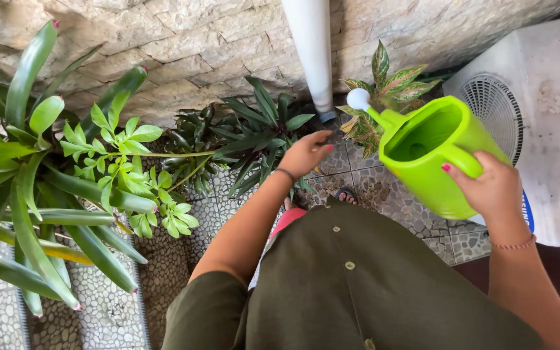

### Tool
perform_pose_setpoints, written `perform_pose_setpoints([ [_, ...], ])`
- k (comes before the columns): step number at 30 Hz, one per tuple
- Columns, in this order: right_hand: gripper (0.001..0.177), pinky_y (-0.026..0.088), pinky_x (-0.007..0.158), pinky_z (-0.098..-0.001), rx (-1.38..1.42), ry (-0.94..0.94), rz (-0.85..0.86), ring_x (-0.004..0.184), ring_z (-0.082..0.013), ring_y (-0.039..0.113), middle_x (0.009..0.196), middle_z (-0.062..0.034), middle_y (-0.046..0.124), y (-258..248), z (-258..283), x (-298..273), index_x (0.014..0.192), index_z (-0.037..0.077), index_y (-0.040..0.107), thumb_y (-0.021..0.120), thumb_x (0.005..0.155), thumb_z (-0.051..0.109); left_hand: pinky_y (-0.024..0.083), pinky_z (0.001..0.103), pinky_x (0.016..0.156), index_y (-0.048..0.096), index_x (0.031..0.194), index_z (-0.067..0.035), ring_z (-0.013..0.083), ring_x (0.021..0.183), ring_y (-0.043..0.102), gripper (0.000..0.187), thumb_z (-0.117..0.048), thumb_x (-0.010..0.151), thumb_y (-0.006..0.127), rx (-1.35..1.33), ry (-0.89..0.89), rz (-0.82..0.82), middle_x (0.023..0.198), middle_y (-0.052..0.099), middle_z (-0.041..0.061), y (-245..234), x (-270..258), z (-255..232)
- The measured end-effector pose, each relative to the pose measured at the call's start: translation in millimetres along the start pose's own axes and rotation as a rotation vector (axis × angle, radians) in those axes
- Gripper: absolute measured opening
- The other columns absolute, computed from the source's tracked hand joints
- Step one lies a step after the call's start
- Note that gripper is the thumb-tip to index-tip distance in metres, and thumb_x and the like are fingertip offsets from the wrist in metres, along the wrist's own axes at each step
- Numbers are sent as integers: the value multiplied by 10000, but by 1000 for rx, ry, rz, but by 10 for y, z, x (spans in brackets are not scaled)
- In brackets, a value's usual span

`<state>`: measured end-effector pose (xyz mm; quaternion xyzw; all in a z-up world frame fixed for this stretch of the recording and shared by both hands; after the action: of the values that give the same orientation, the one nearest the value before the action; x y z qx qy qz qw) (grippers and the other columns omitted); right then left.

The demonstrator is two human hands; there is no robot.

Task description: Watering various potted plants in an outdoor garden area using a green watering can.

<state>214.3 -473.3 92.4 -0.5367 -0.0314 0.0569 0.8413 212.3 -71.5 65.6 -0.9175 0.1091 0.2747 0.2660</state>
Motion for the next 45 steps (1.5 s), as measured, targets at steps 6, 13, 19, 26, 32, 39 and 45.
perform_pose_setpoints([
  [6, 430, 393, 592, -368, 119, -196, -48, 604, -157, 449, 677, -54, 522, -60, 302, -211, 852, 26, 631, 842, 946, 389, 562, 475, 943, 403, 1563, -243, 303, 1230, 653, 820, -613, 858, 600, 91, 205, 26, 1527, 523, 189, 409, 269, -528],
  [13, 411, 383, 636, -333, 189, -148, 60, 639, -138, 447, 674, -39, 536, 117, 396, -228, 897, 53, 637, 820, 915, 421, 346, 491, 1176, 616, 1385, -195, 305, 1482, 426, 626, -592, 931, 447, -57, 259, 43, 1640, 389, 104, 534, 552, -179],
  [19, 372, 345, 618, -331, 266, -87, 210, 662, -141, 428, 685, -25, 494, 330, 394, -69, 935, 57, 648, 805, 938, 395, 407, 466, 1131, 581, 1403, -201, 303, 1359, 534, 514, -264, 904, 475, -53, 197, 26, 1527, 515, 118, 494, 656, 500],
  [26, 457, 370, 610, -345, 94, -240, 313, 621, -165, 468, 663, -47, 530, 659, 660, 134, 892, 82, 635, 771, 914, 517, 586, 495, 807, 542, 1334, -202, 312, 1058, 684, 489, -325, 876, 658, 108, 14, -134, 1431, 537, 51, 576, 543, 973],
  [32, 402, 372, 594, -333, 256, -262, 283, 635, -144, 439, 709, -23, 523, 642, 871, 170, 995, 50, 663, 809, 934, 420, 569, 496, 554, 555, 1232, -169, 378, 788, 675, 386, -127, 849, 572, 50, -43, -289, 1377, 525, 70, 263, 397, 768],
  [39, 452, 380, 594, -375, 121, -355, 318, 595, -188, 484, 673, -62, 537, 670, 978, 108, 880, 76, 604, 774, 908, 494, 607, 492, 653, 555, 1292, -195, 357, 879, 696, 447, -96, 858, 521, 96, -112, -208, 1377, 531, 51, 395, 347, 918],
  [45, 424, 360, 553, -374, 158, -472, 274, 552, -170, 443, 615, -55, 496, 668, 1008, 52, 857, 69, 618, 808, 880, 448, 604, 488, 657, 572, 1222, -177, 322, 866, 682, 346, -95, 889, 524, 119, -95, -188, 1242, 569, 51, 443, 383, 970],
])
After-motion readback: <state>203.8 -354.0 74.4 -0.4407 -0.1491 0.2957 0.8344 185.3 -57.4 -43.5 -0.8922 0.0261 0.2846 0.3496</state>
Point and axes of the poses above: each hand's wrist, its own x-axis towards the middle knuckle, its own y-axis out of the palm, z = x × y, the point moved 4 cm from there along x, towards the middle knuckle
